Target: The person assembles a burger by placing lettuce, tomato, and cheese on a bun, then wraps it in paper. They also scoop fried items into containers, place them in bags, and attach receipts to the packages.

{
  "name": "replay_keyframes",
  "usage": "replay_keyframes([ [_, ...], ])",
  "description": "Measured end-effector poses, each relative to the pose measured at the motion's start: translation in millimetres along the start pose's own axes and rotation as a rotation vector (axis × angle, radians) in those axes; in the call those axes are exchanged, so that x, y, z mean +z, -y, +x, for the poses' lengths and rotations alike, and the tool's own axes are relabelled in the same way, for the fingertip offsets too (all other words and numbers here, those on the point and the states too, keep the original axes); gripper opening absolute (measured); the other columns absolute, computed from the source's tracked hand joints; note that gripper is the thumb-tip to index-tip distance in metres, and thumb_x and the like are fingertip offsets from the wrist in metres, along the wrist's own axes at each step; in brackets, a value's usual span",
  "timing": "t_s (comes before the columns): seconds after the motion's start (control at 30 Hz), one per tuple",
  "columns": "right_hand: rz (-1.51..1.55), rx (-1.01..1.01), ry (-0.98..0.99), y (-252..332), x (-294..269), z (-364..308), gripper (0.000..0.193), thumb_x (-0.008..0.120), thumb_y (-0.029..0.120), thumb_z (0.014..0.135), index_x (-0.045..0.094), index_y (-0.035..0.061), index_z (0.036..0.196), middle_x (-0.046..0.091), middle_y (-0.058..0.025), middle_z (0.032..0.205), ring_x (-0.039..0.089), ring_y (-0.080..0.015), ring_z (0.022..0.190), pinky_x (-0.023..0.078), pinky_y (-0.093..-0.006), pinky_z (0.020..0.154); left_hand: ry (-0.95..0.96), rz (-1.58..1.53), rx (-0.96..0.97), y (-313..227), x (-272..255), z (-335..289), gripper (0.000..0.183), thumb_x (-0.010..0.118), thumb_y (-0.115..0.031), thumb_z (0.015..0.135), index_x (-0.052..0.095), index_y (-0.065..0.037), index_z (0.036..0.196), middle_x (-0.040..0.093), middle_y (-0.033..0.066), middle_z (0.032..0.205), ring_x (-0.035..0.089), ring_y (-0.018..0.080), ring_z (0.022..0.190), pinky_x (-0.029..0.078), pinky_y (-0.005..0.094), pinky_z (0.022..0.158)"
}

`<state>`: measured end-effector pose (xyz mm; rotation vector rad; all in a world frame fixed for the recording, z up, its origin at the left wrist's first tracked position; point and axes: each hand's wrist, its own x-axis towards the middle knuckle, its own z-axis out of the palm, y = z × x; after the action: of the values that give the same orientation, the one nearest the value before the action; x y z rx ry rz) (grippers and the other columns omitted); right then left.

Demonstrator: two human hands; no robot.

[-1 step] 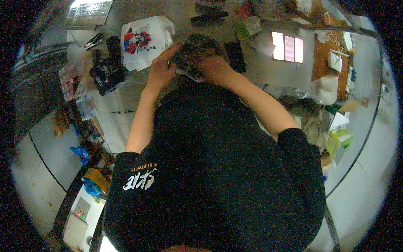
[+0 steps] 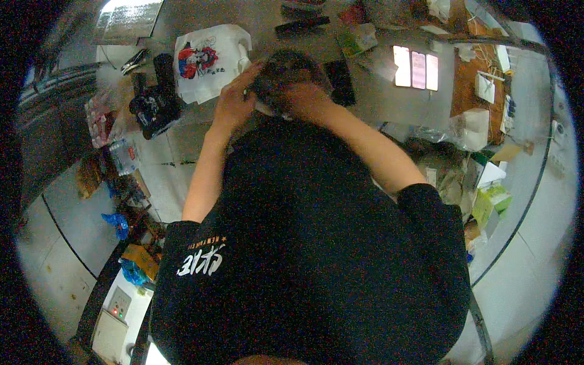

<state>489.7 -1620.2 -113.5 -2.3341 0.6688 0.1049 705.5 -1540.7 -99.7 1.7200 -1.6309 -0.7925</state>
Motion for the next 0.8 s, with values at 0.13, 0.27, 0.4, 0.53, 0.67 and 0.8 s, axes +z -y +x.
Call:
replay_keyframes([
  [0.13, -0.026, 0.054, 0.123, -17.3, 74.3, 50.2, 0.025, 0.067, 0.023, 0.092, 0.077, 0.0136, 0.113, 0.075, -0.0161, 0.112, 0.073, -0.0370, 0.102, 0.058, -0.0477, 0.085, 0.042, -0.037, -0.044, -5.0, 4.1, -5.1, 0.071, 0.052, 0.008, 0.081, 0.056, -0.010, 0.150, 0.057, 0.0163, 0.152, 0.053, 0.0354, 0.141, 0.043, 0.0417, 0.119],
  [0.27, -0.376, 0.003, -0.042, -11.7, 81.3, 71.2, 0.028, 0.065, 0.029, 0.093, 0.078, 0.0101, 0.108, 0.076, -0.0200, 0.108, 0.074, -0.0393, 0.097, 0.060, -0.0496, 0.083, 0.006, -0.065, 0.028, 5.2, 2.3, -0.6, 0.069, 0.053, 0.008, 0.081, 0.059, -0.011, 0.148, 0.058, 0.0171, 0.152, 0.054, 0.0358, 0.141, 0.044, 0.0420, 0.118],
  [0.4, -0.192, 0.095, 0.074, -16.1, -1.0, 14.6, 0.035, 0.065, 0.038, 0.096, 0.076, 0.0093, 0.113, 0.074, -0.0211, 0.111, 0.074, -0.0343, 0.097, 0.059, -0.0462, 0.082, 0.154, 0.061, -0.138, 14.5, -9.4, 1.6, 0.055, 0.053, 0.008, 0.083, 0.070, -0.010, 0.132, 0.064, 0.0120, 0.147, 0.060, 0.0326, 0.136, 0.048, 0.0396, 0.115],
  [0.53, -0.201, 0.158, 0.424, -33.5, -74.5, -27.6, 0.044, 0.067, 0.047, 0.096, 0.075, 0.0075, 0.114, 0.075, -0.0210, 0.105, 0.075, -0.0342, 0.091, 0.059, -0.0453, 0.083, 0.010, 0.044, -0.054, 5.2, -10.1, 1.6, 0.043, 0.053, 0.006, 0.089, 0.073, -0.009, 0.124, 0.068, 0.0078, 0.140, 0.068, 0.0353, 0.120, 0.056, 0.0433, 0.100],
  [0.67, 0.254, 0.138, 0.096, -68.8, -107.5, -26.7, 0.036, 0.070, 0.039, 0.097, 0.075, 0.0051, 0.106, 0.074, -0.0181, 0.094, 0.073, -0.0304, 0.083, 0.058, -0.0438, 0.082, -0.021, 0.066, -0.101, -11.1, -0.6, 8.6, 0.045, 0.052, 0.006, 0.088, 0.072, -0.007, 0.126, 0.068, 0.0087, 0.139, 0.069, 0.0365, 0.118, 0.057, 0.0439, 0.098],
  [0.8, 0.262, 0.341, -0.617, -156.4, -143.3, 49.0, 0.023, 0.073, 0.024, 0.097, 0.073, 0.0030, 0.106, 0.073, -0.0149, 0.092, 0.070, -0.0291, 0.082, 0.056, -0.0417, 0.080, 0.008, 0.062, -0.229, -19.1, 0.9, 15.3, 0.050, 0.049, 0.008, 0.084, 0.069, -0.003, 0.129, 0.067, 0.0162, 0.139, 0.069, 0.0389, 0.118, 0.056, 0.0438, 0.099],
])
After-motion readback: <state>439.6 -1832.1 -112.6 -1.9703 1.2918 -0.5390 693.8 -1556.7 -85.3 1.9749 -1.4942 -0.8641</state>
